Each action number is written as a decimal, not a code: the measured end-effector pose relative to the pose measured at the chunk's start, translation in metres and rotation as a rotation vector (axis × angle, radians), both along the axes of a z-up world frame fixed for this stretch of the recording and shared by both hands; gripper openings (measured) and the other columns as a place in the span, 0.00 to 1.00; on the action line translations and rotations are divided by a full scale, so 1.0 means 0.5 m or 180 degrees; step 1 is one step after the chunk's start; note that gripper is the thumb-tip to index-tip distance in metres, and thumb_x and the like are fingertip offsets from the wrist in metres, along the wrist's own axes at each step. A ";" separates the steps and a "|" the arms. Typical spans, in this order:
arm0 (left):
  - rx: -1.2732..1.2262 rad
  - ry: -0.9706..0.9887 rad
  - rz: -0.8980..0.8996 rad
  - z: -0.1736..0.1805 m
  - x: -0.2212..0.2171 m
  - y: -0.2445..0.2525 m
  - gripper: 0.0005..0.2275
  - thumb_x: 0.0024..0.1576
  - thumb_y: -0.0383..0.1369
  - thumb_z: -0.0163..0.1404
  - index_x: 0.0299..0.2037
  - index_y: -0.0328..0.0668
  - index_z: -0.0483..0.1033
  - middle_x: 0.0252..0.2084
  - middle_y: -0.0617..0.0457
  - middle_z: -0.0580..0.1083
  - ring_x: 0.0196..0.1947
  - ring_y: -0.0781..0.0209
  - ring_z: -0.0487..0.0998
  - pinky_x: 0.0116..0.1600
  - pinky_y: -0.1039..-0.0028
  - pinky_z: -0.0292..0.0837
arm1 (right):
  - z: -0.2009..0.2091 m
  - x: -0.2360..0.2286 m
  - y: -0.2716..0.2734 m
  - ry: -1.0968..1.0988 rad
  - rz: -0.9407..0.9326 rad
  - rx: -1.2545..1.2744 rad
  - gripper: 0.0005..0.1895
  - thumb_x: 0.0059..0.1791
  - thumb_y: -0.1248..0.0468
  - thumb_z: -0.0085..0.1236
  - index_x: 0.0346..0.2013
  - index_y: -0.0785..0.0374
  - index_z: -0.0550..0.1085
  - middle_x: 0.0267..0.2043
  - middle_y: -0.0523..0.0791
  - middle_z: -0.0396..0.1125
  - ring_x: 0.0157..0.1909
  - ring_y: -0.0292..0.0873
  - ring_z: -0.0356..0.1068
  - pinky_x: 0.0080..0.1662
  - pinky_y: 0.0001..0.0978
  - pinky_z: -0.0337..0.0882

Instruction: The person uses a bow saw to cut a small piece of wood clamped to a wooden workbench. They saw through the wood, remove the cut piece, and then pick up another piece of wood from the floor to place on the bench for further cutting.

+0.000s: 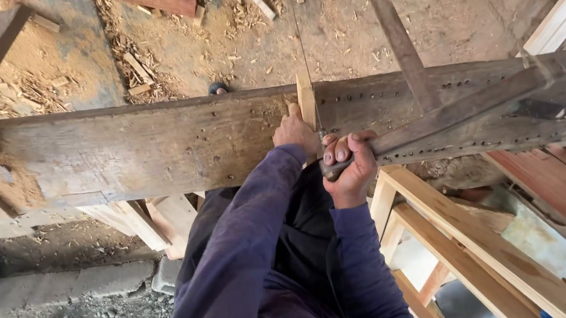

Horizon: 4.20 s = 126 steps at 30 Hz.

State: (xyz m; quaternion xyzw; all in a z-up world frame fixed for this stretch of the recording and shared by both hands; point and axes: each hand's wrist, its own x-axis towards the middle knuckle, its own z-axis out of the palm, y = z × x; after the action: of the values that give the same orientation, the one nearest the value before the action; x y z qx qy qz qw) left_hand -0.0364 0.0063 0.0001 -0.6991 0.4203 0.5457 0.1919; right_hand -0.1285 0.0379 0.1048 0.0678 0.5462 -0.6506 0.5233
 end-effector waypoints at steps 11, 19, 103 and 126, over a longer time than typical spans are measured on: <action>0.0162 0.0007 0.0037 0.013 -0.002 -0.026 0.31 0.46 0.42 0.62 0.56 0.43 0.58 0.55 0.33 0.71 0.54 0.29 0.75 0.58 0.49 0.72 | 0.323 -0.001 0.201 0.0092 -0.0065 -0.0149 0.11 0.57 0.67 0.46 0.30 0.54 0.65 0.20 0.39 0.56 0.21 0.38 0.59 0.50 0.43 0.65; 0.0168 0.0056 -0.0001 0.019 0.002 -0.021 0.33 0.45 0.42 0.63 0.56 0.43 0.57 0.53 0.34 0.71 0.53 0.30 0.76 0.58 0.50 0.72 | 0.045 0.011 0.046 -0.0365 -0.0023 0.0482 0.14 0.56 0.65 0.47 0.26 0.53 0.61 0.20 0.38 0.51 0.21 0.37 0.55 0.30 0.32 0.63; 0.0207 0.0121 0.0483 0.023 0.047 -0.055 0.36 0.39 0.47 0.66 0.52 0.40 0.61 0.48 0.34 0.75 0.53 0.34 0.76 0.58 0.53 0.72 | -0.026 0.033 -0.047 -0.0325 0.0337 0.0356 0.06 0.52 0.68 0.45 0.30 0.57 0.64 0.20 0.41 0.54 0.22 0.40 0.56 0.40 0.33 0.72; 0.0150 0.0262 0.0281 0.013 0.056 -0.036 0.32 0.46 0.49 0.62 0.52 0.39 0.61 0.48 0.33 0.76 0.53 0.34 0.78 0.58 0.52 0.73 | -0.066 0.019 -0.033 -0.0197 0.0655 0.0101 0.06 0.54 0.68 0.52 0.33 0.57 0.66 0.22 0.40 0.56 0.22 0.39 0.59 0.45 0.36 0.73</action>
State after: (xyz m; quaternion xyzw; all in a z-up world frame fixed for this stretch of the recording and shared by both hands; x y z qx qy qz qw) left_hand -0.0086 -0.0118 0.0063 -0.6892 0.3837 0.5917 0.1666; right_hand -0.1188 0.0212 0.0717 0.0396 0.5441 -0.5823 0.6027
